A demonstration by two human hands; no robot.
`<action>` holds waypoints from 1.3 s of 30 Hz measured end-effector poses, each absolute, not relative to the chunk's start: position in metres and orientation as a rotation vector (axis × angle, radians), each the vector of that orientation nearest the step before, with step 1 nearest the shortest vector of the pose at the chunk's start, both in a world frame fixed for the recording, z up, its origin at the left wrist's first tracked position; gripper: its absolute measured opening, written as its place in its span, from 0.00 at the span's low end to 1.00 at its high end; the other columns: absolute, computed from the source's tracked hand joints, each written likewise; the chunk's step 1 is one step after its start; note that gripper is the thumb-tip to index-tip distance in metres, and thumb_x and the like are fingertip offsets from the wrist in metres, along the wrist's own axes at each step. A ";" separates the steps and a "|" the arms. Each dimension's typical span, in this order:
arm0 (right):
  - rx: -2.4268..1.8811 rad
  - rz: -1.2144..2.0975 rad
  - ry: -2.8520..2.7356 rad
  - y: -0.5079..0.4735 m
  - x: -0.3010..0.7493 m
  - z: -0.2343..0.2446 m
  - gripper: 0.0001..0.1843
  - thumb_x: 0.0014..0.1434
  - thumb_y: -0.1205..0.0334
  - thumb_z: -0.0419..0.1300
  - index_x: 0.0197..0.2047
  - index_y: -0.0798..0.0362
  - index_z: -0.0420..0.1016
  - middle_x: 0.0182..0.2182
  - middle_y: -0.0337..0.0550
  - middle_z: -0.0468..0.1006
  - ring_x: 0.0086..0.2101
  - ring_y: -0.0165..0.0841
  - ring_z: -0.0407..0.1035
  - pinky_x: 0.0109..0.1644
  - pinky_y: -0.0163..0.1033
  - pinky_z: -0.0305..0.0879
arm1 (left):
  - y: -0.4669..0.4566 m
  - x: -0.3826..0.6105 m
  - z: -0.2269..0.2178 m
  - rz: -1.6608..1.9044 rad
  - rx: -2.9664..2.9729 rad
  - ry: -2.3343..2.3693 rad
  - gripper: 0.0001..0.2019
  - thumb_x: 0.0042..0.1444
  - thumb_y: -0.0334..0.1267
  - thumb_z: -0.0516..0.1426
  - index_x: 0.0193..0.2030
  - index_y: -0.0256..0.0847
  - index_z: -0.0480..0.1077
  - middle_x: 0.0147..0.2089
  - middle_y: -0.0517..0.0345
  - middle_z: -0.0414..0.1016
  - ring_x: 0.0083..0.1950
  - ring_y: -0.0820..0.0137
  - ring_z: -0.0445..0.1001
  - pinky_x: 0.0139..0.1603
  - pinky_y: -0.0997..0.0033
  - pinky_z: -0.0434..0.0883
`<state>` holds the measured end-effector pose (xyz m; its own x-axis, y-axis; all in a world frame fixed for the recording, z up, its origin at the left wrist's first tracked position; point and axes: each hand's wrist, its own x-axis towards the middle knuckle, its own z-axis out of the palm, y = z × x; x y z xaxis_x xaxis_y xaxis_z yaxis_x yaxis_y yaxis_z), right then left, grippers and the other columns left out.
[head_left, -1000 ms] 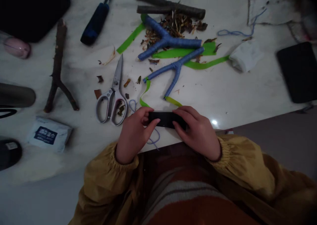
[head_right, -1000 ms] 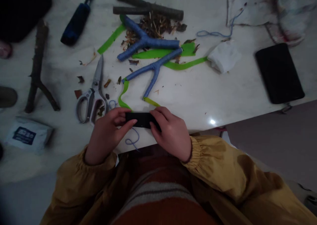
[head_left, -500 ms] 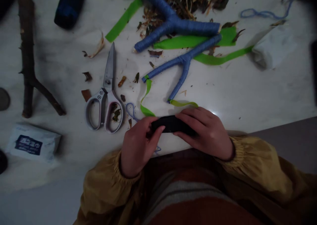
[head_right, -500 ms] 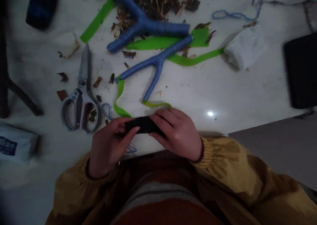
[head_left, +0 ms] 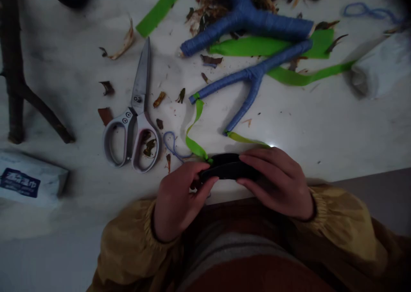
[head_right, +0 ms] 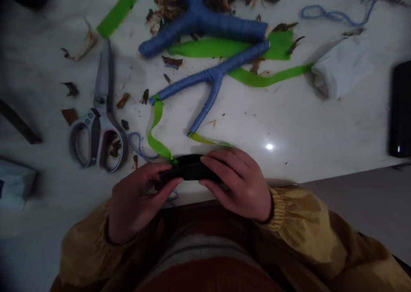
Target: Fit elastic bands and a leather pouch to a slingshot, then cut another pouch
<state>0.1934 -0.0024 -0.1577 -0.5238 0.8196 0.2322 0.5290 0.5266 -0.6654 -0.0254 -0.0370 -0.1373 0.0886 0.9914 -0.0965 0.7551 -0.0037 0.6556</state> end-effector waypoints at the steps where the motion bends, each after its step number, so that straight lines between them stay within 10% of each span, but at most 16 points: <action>1: -1.122 0.723 -2.214 -0.003 0.194 -0.157 0.22 0.53 0.64 0.67 0.51 0.58 0.71 0.43 0.53 0.78 0.41 0.38 0.73 0.44 0.44 0.73 | -0.037 -0.026 -0.136 0.539 1.801 1.707 0.10 0.53 0.37 0.63 0.41 0.44 0.69 0.31 0.70 0.74 0.26 0.79 0.72 0.31 0.83 0.70; 25: -0.899 0.753 -2.327 -0.009 0.199 -0.133 0.07 0.53 0.65 0.65 0.37 0.55 0.76 0.42 0.50 0.79 0.44 0.41 0.70 0.44 0.49 0.71 | -0.047 -0.029 -0.115 0.585 1.964 1.303 0.04 0.58 0.32 0.56 0.40 0.43 0.66 0.31 0.61 0.78 0.30 0.72 0.76 0.31 0.73 0.72; 39: -0.934 0.815 -2.188 -0.022 0.200 -0.122 0.10 0.58 0.72 0.60 0.44 0.54 0.74 0.33 0.44 0.81 0.33 0.30 0.76 0.34 0.34 0.78 | -0.053 -0.025 -0.108 0.602 1.964 1.434 0.06 0.57 0.36 0.59 0.41 0.41 0.69 0.31 0.59 0.78 0.31 0.72 0.75 0.34 0.73 0.73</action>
<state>0.2002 -0.0217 -0.1218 -0.5604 0.7748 0.2925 0.3948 0.5604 -0.7281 -0.0246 -0.0528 -0.1082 0.3045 0.9525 -0.0003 0.6671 -0.2131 0.7139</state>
